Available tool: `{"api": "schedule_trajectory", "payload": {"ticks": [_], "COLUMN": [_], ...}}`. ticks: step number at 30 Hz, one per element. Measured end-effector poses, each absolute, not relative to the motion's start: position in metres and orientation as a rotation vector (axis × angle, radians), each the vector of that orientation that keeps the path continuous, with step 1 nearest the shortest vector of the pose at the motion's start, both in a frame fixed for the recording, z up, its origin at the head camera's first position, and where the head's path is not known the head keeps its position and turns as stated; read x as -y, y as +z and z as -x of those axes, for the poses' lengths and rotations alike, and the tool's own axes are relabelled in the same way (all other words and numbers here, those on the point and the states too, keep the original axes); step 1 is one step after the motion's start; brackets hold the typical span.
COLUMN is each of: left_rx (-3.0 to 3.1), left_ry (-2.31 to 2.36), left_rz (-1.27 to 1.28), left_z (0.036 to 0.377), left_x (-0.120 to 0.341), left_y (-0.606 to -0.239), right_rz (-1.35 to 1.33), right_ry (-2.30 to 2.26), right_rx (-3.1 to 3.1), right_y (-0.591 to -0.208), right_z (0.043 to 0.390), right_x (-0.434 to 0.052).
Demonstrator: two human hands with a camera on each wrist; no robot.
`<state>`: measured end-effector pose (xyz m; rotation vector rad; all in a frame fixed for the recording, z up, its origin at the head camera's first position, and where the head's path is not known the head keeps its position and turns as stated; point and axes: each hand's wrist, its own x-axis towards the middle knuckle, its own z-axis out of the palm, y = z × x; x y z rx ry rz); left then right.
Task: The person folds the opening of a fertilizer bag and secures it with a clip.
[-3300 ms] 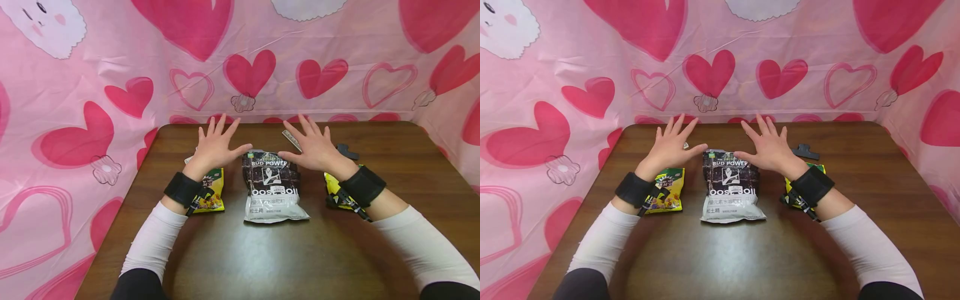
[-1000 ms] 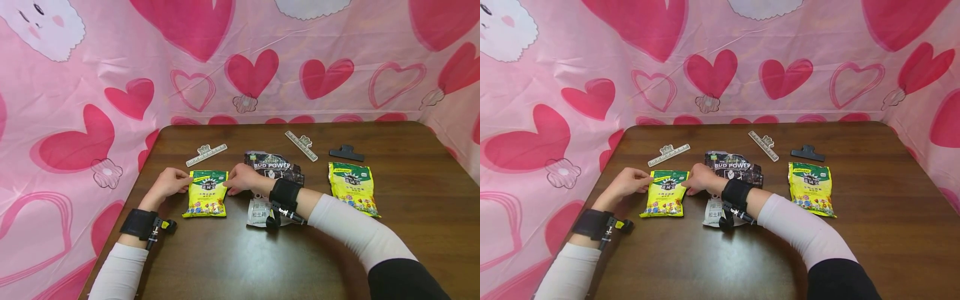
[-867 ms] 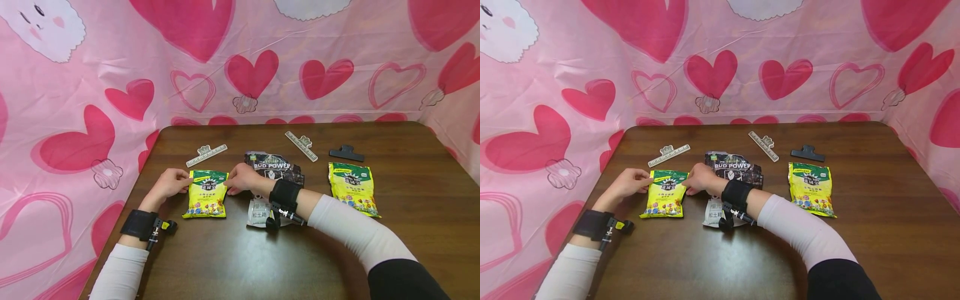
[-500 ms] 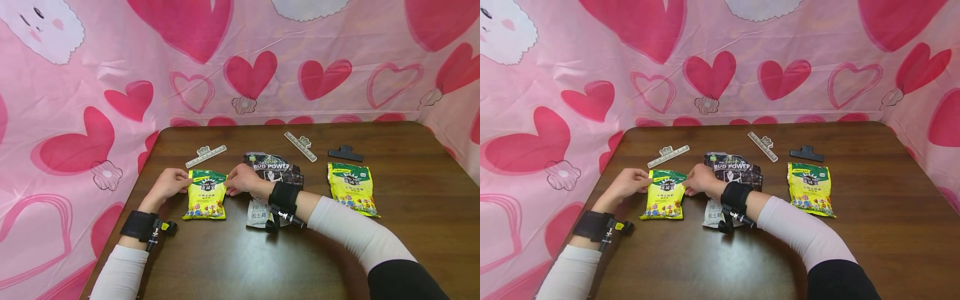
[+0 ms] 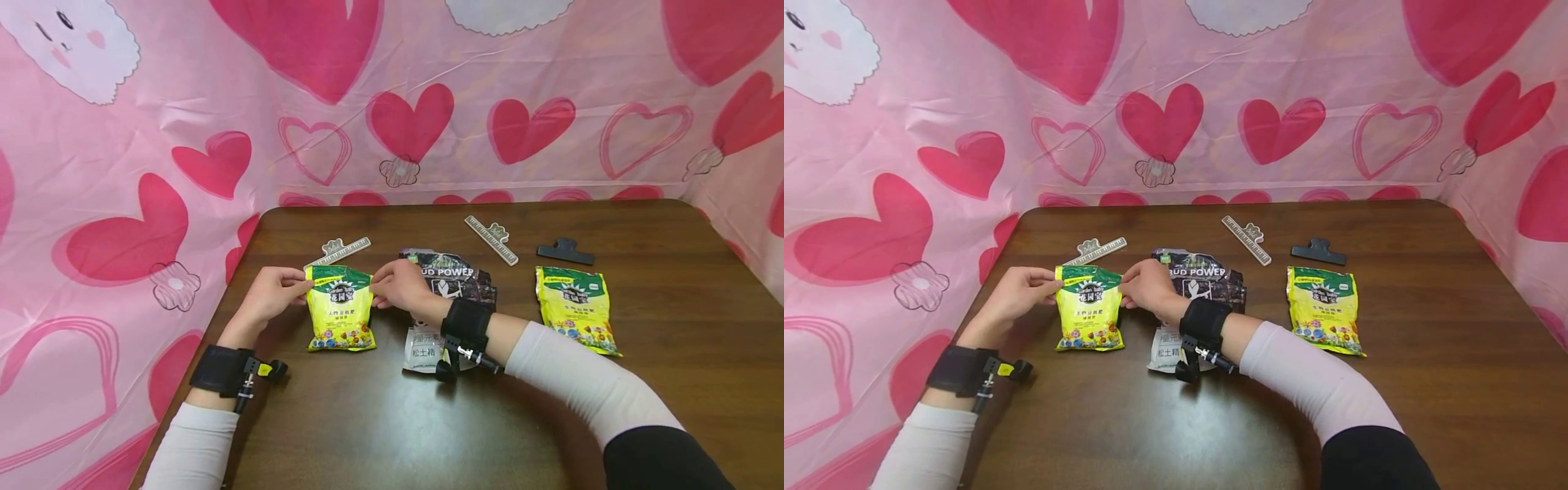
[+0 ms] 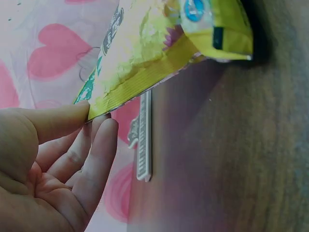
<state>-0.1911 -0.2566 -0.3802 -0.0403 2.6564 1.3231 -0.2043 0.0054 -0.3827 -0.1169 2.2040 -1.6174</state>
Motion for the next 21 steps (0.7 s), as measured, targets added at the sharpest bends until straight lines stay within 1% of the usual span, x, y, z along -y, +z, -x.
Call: {"api": "schedule_trajectory", "payload": {"ticks": [9,21], "left_rx": [-2.723,-2.819], "left_ry": [1.344,1.45], "left_rz": [0.019,-0.104], "left_z": [0.188,0.185], "left_x": [0.253,0.247], "left_y": [-0.37,-0.357], "right_rz": [0.21,0.456], "right_ry": [-1.663,-1.757], "right_rx": [-2.32,-2.492], "right_y": [-0.378,-0.368], "right_z": [0.2,0.198], "right_x": [-0.009,-0.021]}}
